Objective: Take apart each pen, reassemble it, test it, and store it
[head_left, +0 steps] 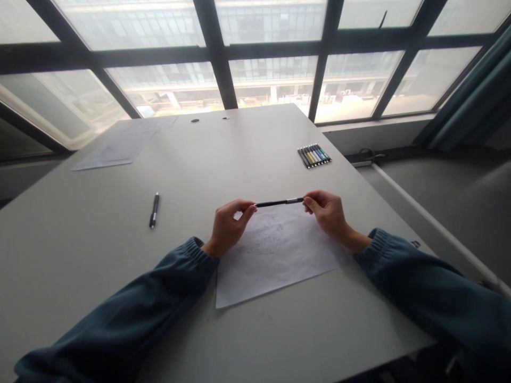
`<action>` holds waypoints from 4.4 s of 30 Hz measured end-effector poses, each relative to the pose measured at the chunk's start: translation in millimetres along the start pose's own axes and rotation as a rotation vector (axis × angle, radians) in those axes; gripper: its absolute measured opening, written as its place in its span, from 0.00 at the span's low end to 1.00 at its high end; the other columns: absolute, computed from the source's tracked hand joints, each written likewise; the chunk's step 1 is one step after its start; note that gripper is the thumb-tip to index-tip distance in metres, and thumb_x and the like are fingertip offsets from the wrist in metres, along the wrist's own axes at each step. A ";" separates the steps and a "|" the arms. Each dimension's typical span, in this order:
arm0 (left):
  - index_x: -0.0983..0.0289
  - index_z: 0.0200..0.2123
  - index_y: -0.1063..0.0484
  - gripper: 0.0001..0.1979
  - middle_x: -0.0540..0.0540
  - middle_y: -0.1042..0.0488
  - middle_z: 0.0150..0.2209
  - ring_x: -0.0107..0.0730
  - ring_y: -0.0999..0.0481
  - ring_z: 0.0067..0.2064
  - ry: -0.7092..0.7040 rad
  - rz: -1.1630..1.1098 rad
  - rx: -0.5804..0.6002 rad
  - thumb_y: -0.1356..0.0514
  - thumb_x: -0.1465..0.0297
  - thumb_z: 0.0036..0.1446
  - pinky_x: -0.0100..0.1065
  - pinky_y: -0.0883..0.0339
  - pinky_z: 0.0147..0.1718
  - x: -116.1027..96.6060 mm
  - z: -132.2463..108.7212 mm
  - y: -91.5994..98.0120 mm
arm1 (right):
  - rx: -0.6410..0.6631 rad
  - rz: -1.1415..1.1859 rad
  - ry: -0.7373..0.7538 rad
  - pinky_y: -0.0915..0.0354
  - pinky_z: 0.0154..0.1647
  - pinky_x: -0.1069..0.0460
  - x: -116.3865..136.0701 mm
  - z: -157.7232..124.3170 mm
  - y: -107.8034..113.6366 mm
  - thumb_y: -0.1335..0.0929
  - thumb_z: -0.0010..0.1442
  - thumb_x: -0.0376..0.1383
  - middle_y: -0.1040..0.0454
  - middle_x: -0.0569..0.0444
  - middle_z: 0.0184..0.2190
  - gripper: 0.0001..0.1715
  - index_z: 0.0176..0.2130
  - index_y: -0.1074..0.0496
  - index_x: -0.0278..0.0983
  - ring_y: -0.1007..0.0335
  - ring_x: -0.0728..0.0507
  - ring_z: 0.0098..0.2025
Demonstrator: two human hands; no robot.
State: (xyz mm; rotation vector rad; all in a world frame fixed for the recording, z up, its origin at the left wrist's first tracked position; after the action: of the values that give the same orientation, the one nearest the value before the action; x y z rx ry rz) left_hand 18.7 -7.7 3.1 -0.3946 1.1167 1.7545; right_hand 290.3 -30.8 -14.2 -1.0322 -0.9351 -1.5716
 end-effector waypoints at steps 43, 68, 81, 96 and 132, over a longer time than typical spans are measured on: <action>0.63 0.33 0.22 0.10 0.53 0.19 0.30 0.30 0.21 0.33 -0.019 -0.021 0.026 0.38 0.64 0.64 0.30 0.29 0.37 -1.7 0.5 0.2 | 0.030 -0.027 -0.010 0.38 0.24 0.54 1.2 -0.9 0.7 0.28 0.60 0.44 0.27 0.55 0.22 0.15 0.31 0.24 0.35 0.34 0.49 0.23; 0.64 0.29 0.22 0.14 0.52 0.21 0.29 0.29 0.23 0.32 -0.008 -0.034 0.040 0.40 0.64 0.65 0.30 0.31 0.36 -6.0 1.0 1.4 | 0.043 -0.042 -0.027 0.41 0.22 0.54 3.5 -1.5 0.4 0.29 0.61 0.45 0.29 0.55 0.21 0.17 0.28 0.26 0.34 0.36 0.50 0.22; 0.63 0.28 0.23 0.16 0.52 0.21 0.27 0.28 0.24 0.30 0.008 -0.035 0.048 0.41 0.63 0.66 0.29 0.32 0.33 -6.1 1.1 1.4 | 0.056 -0.066 -0.021 0.42 0.23 0.53 3.5 -1.6 0.6 0.29 0.62 0.45 0.30 0.56 0.20 0.18 0.28 0.26 0.35 0.37 0.49 0.22; 0.64 0.27 0.24 0.18 0.52 0.22 0.26 0.28 0.23 0.29 0.029 -0.056 0.065 0.42 0.61 0.66 0.30 0.31 0.32 -4.0 0.5 0.4 | 0.069 -0.083 -0.036 0.42 0.22 0.53 6.2 -2.0 0.4 0.30 0.61 0.50 0.29 0.55 0.20 0.22 0.27 0.26 0.35 0.37 0.49 0.21; 0.64 0.25 0.24 0.21 0.52 0.22 0.23 0.28 0.23 0.26 0.040 -0.052 0.080 0.43 0.61 0.67 0.29 0.32 0.29 -1.9 -0.3 -0.3 | 0.073 -0.069 -0.034 0.44 0.21 0.54 5.2 -2.2 -0.8 0.31 0.63 0.51 0.32 0.56 0.18 0.24 0.26 0.27 0.35 0.39 0.50 0.20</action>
State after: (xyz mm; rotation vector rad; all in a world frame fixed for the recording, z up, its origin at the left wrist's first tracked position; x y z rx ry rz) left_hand 19.8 -9.0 4.0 -0.4078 1.1907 1.6578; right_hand 288.4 -34.4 -10.1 -0.9870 -1.0535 -1.5687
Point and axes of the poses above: each hand's wrist, its own z-axis towards the middle knuckle, its own y-axis out of the back of the hand, x = y × z, the point moved 1 cm from there along z, towards the middle knuckle
